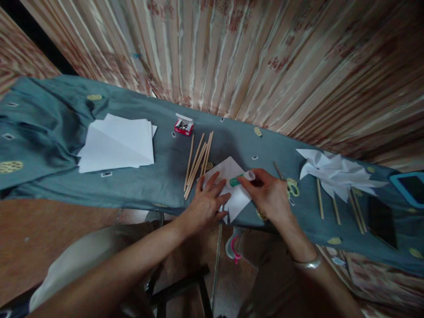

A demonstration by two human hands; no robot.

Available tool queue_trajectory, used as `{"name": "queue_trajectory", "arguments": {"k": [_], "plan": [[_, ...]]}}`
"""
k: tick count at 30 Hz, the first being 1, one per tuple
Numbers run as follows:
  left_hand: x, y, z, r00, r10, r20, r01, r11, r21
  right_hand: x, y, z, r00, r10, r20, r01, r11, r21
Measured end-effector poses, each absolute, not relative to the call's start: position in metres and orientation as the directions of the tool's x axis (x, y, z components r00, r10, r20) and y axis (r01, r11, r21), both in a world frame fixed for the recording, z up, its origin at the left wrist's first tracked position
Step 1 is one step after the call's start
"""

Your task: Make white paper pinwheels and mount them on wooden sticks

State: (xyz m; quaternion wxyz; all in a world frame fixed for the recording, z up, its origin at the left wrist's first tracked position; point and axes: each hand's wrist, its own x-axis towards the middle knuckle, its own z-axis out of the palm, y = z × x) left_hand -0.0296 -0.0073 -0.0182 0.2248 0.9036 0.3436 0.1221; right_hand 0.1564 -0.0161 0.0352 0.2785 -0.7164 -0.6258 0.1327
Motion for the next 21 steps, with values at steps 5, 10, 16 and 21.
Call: {"name": "queue_trajectory", "arguments": {"k": [5, 10, 16, 21], "plan": [[-0.03, -0.007, -0.023, 0.732, 0.678, 0.07, 0.576, -0.671, 0.467, 0.183, -0.015, 0.029, 0.459, 0.886, -0.07, 0.182, -0.171, -0.968], [-0.032, -0.008, -0.019, 0.735, 0.668, 0.118, 0.53, -0.675, 0.513, 0.195, -0.015, 0.021, 0.397, 0.846, -0.355, -0.376, -0.203, -0.904], [-0.039, -0.007, -0.001, 0.63, 0.76, 0.162, 0.341, -0.457, 0.821, 0.185, -0.028, 0.019, 0.142, 0.925, -0.354, -0.452, -0.257, -0.854], [-0.041, -0.006, 0.005, 0.549, 0.836, -0.03, 0.33, -0.184, 0.926, 0.168, -0.031, 0.021, 0.0, 0.938, -0.346, -0.402, -0.317, -0.859]]}}
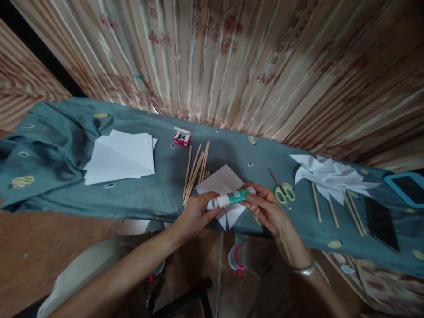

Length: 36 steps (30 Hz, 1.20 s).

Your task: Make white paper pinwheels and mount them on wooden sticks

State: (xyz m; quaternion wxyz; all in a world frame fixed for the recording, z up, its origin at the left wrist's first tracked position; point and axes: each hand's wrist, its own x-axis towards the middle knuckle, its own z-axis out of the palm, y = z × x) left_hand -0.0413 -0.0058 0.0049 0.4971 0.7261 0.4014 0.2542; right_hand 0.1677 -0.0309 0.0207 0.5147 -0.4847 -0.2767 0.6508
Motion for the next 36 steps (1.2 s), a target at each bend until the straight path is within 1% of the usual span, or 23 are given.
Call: {"name": "queue_trajectory", "arguments": {"k": [6, 9, 12, 15, 18, 21, 29, 36], "plan": [[-0.042, -0.006, 0.002, 0.547, 0.837, -0.034, 0.277, -0.142, 0.95, 0.161, -0.029, 0.02, 0.021, 0.934, -0.355, -0.357, -0.325, -0.876], [-0.043, -0.005, 0.002, 0.554, 0.832, -0.032, 0.304, -0.166, 0.938, 0.161, -0.03, 0.02, 0.031, 0.948, -0.316, -0.278, -0.296, -0.914], [-0.045, -0.004, 0.002, 0.57, 0.821, -0.013, 0.37, -0.242, 0.897, 0.161, -0.032, 0.023, 0.025, 0.973, -0.229, -0.148, -0.223, -0.963], [-0.047, -0.004, 0.002, 0.596, 0.803, -0.014, 0.453, -0.322, 0.831, 0.161, -0.035, 0.028, -0.015, 0.989, -0.144, -0.011, -0.145, -0.989], [-0.048, -0.005, 0.003, 0.616, 0.788, -0.021, 0.513, -0.381, 0.769, 0.16, -0.039, 0.032, -0.054, 0.993, -0.108, 0.067, -0.104, -0.992], [-0.049, -0.006, 0.004, 0.629, 0.777, -0.021, 0.53, -0.409, 0.743, 0.16, -0.041, 0.034, -0.052, 0.993, -0.107, 0.079, -0.103, -0.992], [-0.047, -0.007, 0.012, 0.618, 0.784, -0.058, 0.53, -0.361, 0.767, 0.153, -0.041, 0.034, 0.023, 0.993, -0.116, 0.073, -0.117, -0.99], [-0.053, -0.007, 0.013, 0.614, 0.788, -0.043, 0.559, -0.396, 0.729, 0.143, -0.041, 0.032, 0.018, 0.991, -0.136, 0.177, -0.137, -0.975]]}}
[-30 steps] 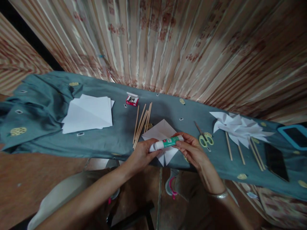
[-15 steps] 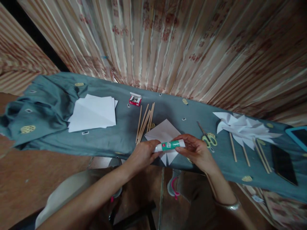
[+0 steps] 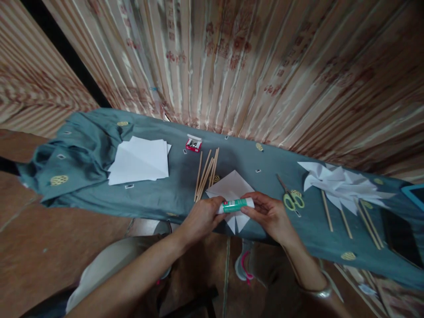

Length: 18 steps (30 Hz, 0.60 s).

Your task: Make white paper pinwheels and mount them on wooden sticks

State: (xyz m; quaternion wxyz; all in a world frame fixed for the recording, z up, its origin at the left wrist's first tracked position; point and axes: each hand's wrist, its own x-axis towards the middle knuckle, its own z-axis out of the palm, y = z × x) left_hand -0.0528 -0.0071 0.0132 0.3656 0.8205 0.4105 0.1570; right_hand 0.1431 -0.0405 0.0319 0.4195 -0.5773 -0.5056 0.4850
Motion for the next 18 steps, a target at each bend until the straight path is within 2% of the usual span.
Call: {"name": "queue_trajectory", "arguments": {"k": [3, 10, 18], "plan": [[-0.057, -0.009, 0.012, 0.617, 0.786, -0.037, 0.582, -0.424, 0.694, 0.141, -0.039, 0.032, -0.001, 0.988, -0.151, 0.213, -0.148, -0.966], [-0.066, -0.016, 0.011, 0.653, 0.756, -0.048, 0.614, -0.492, 0.617, 0.126, -0.036, 0.035, -0.009, 0.967, -0.254, 0.124, -0.251, -0.96], [-0.075, -0.019, 0.014, 0.666, 0.744, -0.045, 0.633, -0.532, 0.563, 0.115, -0.035, 0.031, -0.081, 0.961, -0.263, 0.14, -0.25, -0.958]]}}
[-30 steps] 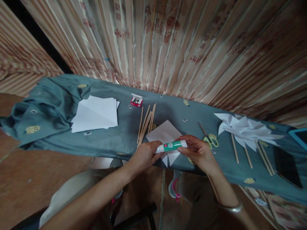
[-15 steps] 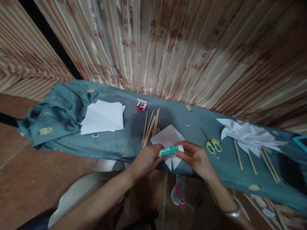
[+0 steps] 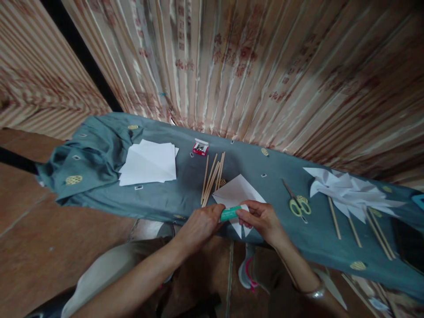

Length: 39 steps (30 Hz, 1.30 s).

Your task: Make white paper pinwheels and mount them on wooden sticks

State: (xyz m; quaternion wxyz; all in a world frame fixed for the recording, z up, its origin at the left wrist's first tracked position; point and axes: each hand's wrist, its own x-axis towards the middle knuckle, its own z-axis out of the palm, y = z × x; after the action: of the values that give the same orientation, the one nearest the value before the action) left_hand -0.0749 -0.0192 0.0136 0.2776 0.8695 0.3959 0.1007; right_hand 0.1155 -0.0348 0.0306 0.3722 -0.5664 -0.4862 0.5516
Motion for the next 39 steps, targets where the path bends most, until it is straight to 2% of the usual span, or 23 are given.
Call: {"name": "queue_trajectory", "arguments": {"k": [5, 8, 12, 15, 20, 24, 29, 35, 39], "plan": [[-0.079, -0.018, 0.012, 0.649, 0.759, -0.046, 0.644, -0.517, 0.565, 0.111, -0.034, 0.024, -0.089, 0.966, -0.241, 0.15, -0.227, -0.962], [-0.079, -0.015, 0.015, 0.631, 0.775, -0.01, 0.596, -0.478, 0.645, 0.111, -0.03, 0.023, -0.076, 0.971, -0.226, 0.149, -0.213, -0.966], [-0.078, -0.008, 0.022, 0.57, 0.821, -0.021, 0.52, -0.342, 0.783, 0.114, -0.024, 0.025, -0.038, 0.984, -0.175, 0.134, -0.168, -0.977], [-0.083, 0.004, 0.025, 0.474, 0.88, -0.037, 0.522, -0.247, 0.817, 0.118, -0.021, 0.026, 0.039, 0.993, -0.108, 0.118, -0.111, -0.987], [-0.107, 0.039, 0.015, 0.216, 0.975, 0.056, 0.649, -0.186, 0.738, 0.128, -0.019, 0.024, 0.129, 0.991, -0.045, 0.101, -0.058, -0.993], [-0.124, 0.067, -0.004, 0.143, 0.974, 0.176, 0.756, -0.222, 0.616, 0.14, -0.022, 0.019, 0.174, 0.983, -0.055, 0.093, -0.072, -0.993], [-0.129, 0.086, -0.023, 0.18, 0.949, 0.259, 0.824, -0.289, 0.488, 0.156, -0.03, 0.015, 0.202, 0.975, -0.088, 0.084, -0.107, -0.991], [-0.131, 0.094, -0.027, 0.263, 0.928, 0.265, 0.839, -0.356, 0.412, 0.175, -0.041, 0.012, 0.243, 0.966, -0.091, 0.106, -0.12, -0.987], [-0.135, 0.096, -0.023, 0.287, 0.91, 0.299, 0.851, -0.386, 0.356, 0.188, -0.05, 0.006, 0.258, 0.964, -0.06, 0.221, -0.119, -0.968]]}}
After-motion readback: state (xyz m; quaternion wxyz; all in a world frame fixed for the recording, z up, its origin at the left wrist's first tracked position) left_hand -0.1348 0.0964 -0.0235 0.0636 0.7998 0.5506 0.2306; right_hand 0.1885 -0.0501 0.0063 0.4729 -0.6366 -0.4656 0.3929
